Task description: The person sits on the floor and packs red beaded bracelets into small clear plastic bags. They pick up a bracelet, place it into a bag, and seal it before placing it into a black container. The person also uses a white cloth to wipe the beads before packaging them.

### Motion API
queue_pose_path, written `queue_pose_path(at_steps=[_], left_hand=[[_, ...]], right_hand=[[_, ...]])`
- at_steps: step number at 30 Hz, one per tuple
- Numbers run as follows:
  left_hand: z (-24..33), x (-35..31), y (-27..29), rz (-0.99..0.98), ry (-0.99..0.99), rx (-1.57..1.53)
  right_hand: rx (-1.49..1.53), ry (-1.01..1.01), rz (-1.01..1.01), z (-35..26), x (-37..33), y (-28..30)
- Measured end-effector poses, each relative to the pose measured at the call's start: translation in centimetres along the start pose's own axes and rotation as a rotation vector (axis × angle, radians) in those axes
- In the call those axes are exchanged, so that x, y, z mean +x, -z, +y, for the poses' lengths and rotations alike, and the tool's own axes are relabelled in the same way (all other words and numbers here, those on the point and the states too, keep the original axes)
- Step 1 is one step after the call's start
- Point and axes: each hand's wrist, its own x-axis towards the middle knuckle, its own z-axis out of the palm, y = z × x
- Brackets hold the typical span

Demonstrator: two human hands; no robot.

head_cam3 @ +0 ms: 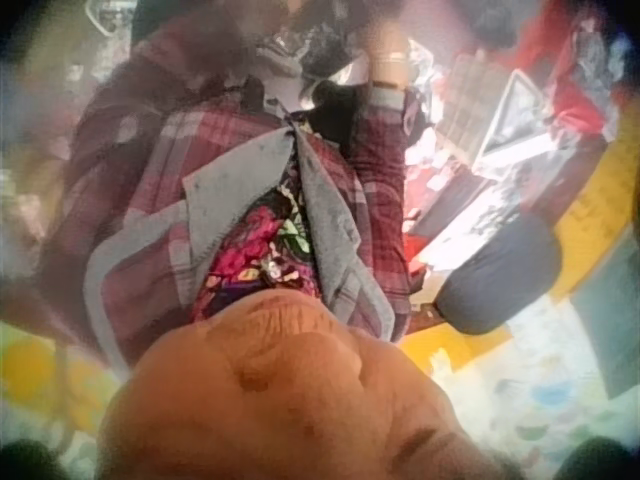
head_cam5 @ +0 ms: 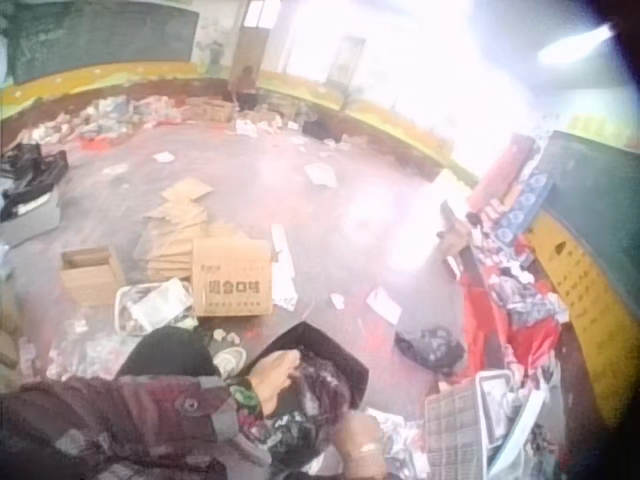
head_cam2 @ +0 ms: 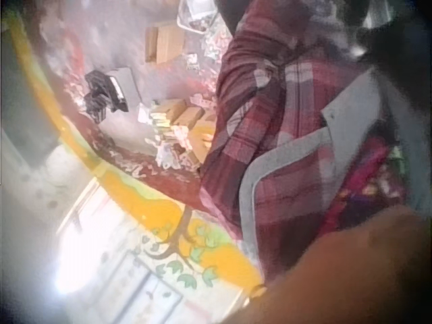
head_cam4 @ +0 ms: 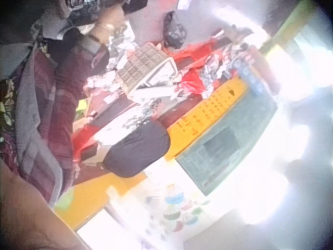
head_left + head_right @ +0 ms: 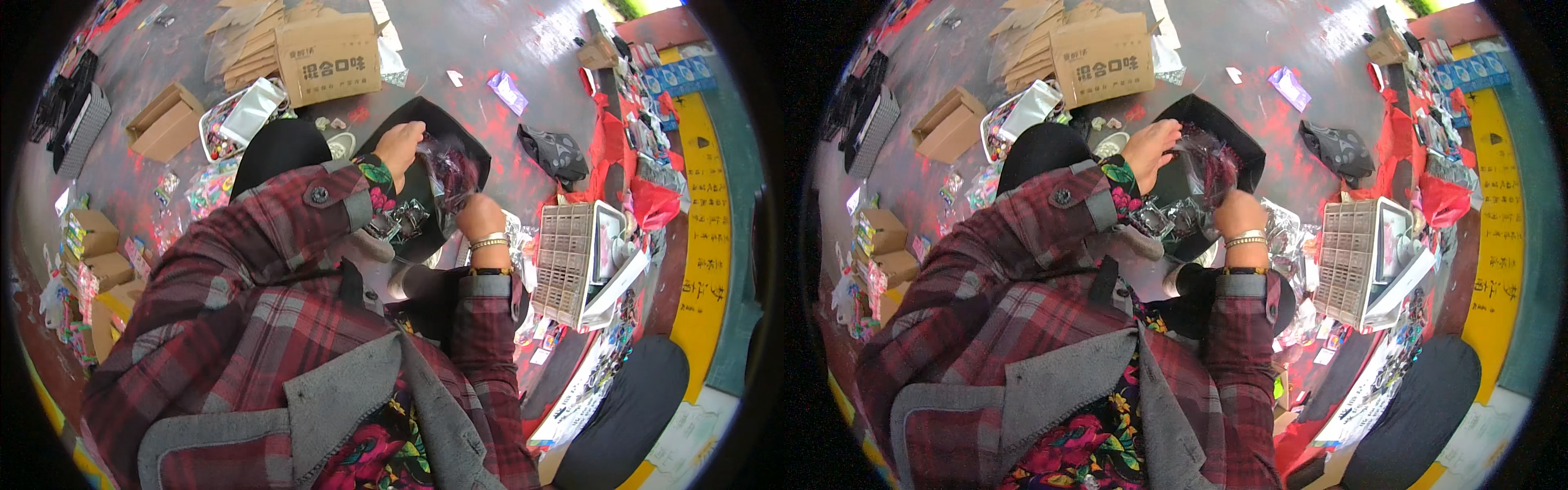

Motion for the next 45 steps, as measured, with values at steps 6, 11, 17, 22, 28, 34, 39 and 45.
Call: queue_pose_path(at_steps=[6, 11, 17, 22, 28, 34, 39, 45], left_hand=[[0.3, 0.0, 0.7, 0.014, -0.079, 0.072], [0.2, 0.7, 0.7, 0.019, -0.123, 0.075], [-0.6, 0.6, 0.9, -0.019, -0.064, 0.17], [-2.0, 1.3, 1.9, -0.002, -0.037, 0.24], [-0.8, -1.8, -0.4, -0.083, 0.29, -0.191], [-0.3, -1.2, -1.0, -0.444, 0.148, -0.577], [-0.1, -0.7, -0.5, -0.405, 0.068, -0.549], [0.5, -0.3, -0.6, -0.391, 0.001, -0.563]], right_hand=[[0.165, -0.04, 0.238, -1.2, -0.9, 1.1], [0.197, -0.023, 0.043, -0.5, -0.1, 1.7], [0.359, -0.097, 0.147, 1.1, 0.3, 0.9], [1.131, -0.149, 0.233, 0.7, 0.7, 0.4], [2.113, -0.06, 0.127, -0.7, 0.2, 1.5], [2.197, 0.018, -0.041, -1.1, -0.1, 1.0], [2.138, -0.013, -0.134, -1.3, -0.3, 0.8], [1.999, 0.012, -0.251, -1.6, -0.6, 1.4]])
